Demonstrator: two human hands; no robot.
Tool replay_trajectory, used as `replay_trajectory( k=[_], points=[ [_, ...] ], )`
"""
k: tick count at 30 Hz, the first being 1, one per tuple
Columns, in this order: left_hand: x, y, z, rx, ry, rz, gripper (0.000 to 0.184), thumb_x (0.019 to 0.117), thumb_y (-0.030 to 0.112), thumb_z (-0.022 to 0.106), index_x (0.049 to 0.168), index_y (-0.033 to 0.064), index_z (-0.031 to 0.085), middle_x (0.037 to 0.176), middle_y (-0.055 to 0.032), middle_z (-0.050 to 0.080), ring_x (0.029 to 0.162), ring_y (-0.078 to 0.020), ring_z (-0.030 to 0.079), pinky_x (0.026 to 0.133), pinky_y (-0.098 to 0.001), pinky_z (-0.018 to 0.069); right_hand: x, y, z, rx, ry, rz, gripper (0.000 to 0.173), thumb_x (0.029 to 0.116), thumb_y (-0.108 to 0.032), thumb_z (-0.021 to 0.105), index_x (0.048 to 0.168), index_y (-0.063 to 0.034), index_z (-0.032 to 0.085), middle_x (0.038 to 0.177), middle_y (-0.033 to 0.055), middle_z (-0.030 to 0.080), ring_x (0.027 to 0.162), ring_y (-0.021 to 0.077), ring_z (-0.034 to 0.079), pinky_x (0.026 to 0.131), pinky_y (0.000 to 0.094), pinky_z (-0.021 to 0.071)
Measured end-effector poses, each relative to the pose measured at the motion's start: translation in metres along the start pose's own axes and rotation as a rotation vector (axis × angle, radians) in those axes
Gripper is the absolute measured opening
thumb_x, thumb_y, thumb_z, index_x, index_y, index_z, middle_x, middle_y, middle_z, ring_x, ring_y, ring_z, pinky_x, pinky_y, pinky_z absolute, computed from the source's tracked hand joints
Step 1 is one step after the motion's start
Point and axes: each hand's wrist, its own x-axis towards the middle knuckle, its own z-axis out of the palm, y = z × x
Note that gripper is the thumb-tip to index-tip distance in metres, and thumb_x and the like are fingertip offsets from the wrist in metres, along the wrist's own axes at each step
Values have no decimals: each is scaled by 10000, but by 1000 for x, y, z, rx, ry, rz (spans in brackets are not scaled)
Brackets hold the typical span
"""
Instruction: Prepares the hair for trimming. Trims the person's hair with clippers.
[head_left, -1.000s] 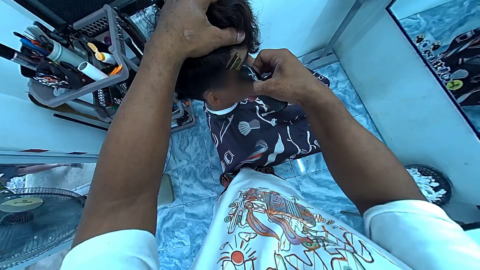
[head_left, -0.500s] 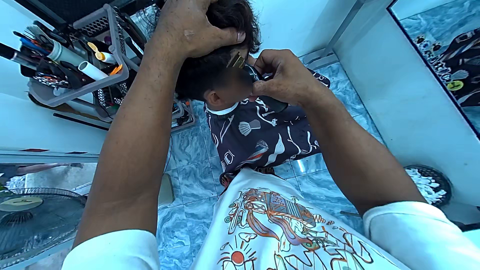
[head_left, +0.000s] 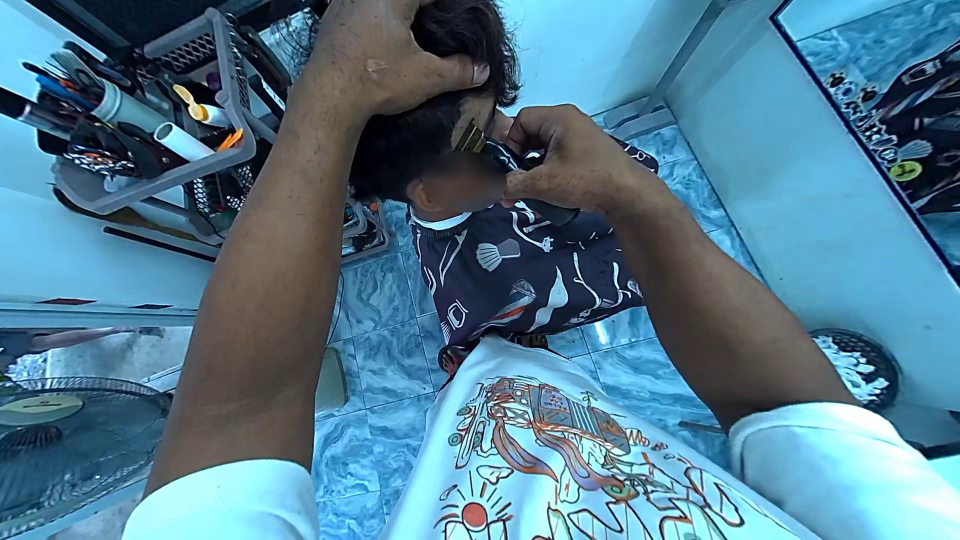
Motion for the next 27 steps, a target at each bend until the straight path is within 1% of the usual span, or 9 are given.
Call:
replay_trajectory(
  k=[3, 5, 9, 13, 16, 19, 23, 25, 27],
  points=[
    [-1, 2, 0, 4, 8, 4, 719, 736, 811, 668, 1194, 261, 724, 1177, -6, 716, 1159, -159, 651, 1022, -538, 490, 0, 1, 0, 37, 22, -19, 281, 823, -133, 822, 993, -48, 615, 906, 70, 711, 710, 160, 730, 644, 343, 660],
    [-1, 2, 0, 4, 10, -1, 731, 731, 820, 666, 1201, 263, 724, 1178, -7, 717, 1160, -161, 651, 1021, -537, 491, 1, 0, 1, 39, 27, -30, 278, 820, -131, 821, 987, -49, 615, 908, 72, 712, 716, 162, 729, 654, 349, 658],
    [-1, 1, 0, -3, 15, 3, 744, 728, 829, 666, 1208, 263, 721, 1188, -5, 714, 1174, -155, 649, 1033, -530, 491, 0, 2, -1, -60, -5, -19, 295, 798, -200, 833, 962, -77, 620, 866, 41, 703, 696, 129, 705, 635, 326, 629],
    [-1, 0, 1, 0, 28, 25, 725, 734, 818, 667, 1177, 248, 728, 1162, -16, 718, 1150, -164, 656, 1018, -536, 492, -1, 2, -1, 4, 22, -50, 305, 819, -173, 834, 991, -51, 614, 916, 68, 705, 717, 156, 730, 662, 348, 662],
    [0, 0, 1, -4, 22, 24, 725, 732, 820, 671, 1184, 255, 728, 1172, -4, 717, 1165, -153, 650, 1030, -527, 490, 0, 1, -1, -35, 11, -56, 311, 806, -197, 837, 989, -72, 619, 910, 50, 705, 727, 137, 723, 659, 334, 650],
    [-1, 0, 1, -11, 28, 36, 725, 734, 817, 677, 1183, 251, 728, 1170, -5, 718, 1163, -151, 652, 1032, -528, 493, -1, 3, -4, -123, -3, -28, 303, 775, -236, 830, 963, -103, 632, 888, 17, 694, 744, 102, 693, 667, 314, 613],
    [-1, 1, 1, -3, 21, 31, 717, 739, 816, 669, 1187, 260, 730, 1179, -5, 717, 1168, -158, 649, 1035, -532, 485, -2, 0, -4, -20, 20, -42, 300, 791, -164, 842, 966, -66, 619, 889, 54, 698, 715, 139, 714, 655, 332, 646],
    [-2, 2, 0, -1, 15, 23, 709, 744, 808, 672, 1195, 263, 729, 1187, -9, 715, 1178, -161, 645, 1038, -540, 481, -2, -2, -3, 11, 17, -42, 302, 796, -171, 837, 980, -59, 626, 900, 62, 708, 703, 150, 725, 633, 339, 656],
    [-2, 2, 0, 6, 18, 28, 722, 747, 814, 663, 1208, 261, 724, 1198, -15, 712, 1187, -166, 641, 1040, -544, 477, -1, -4, -3, 10, 8, -35, 305, 803, -172, 837, 991, -54, 628, 906, 68, 713, 707, 157, 727, 637, 343, 655]
  ],
)
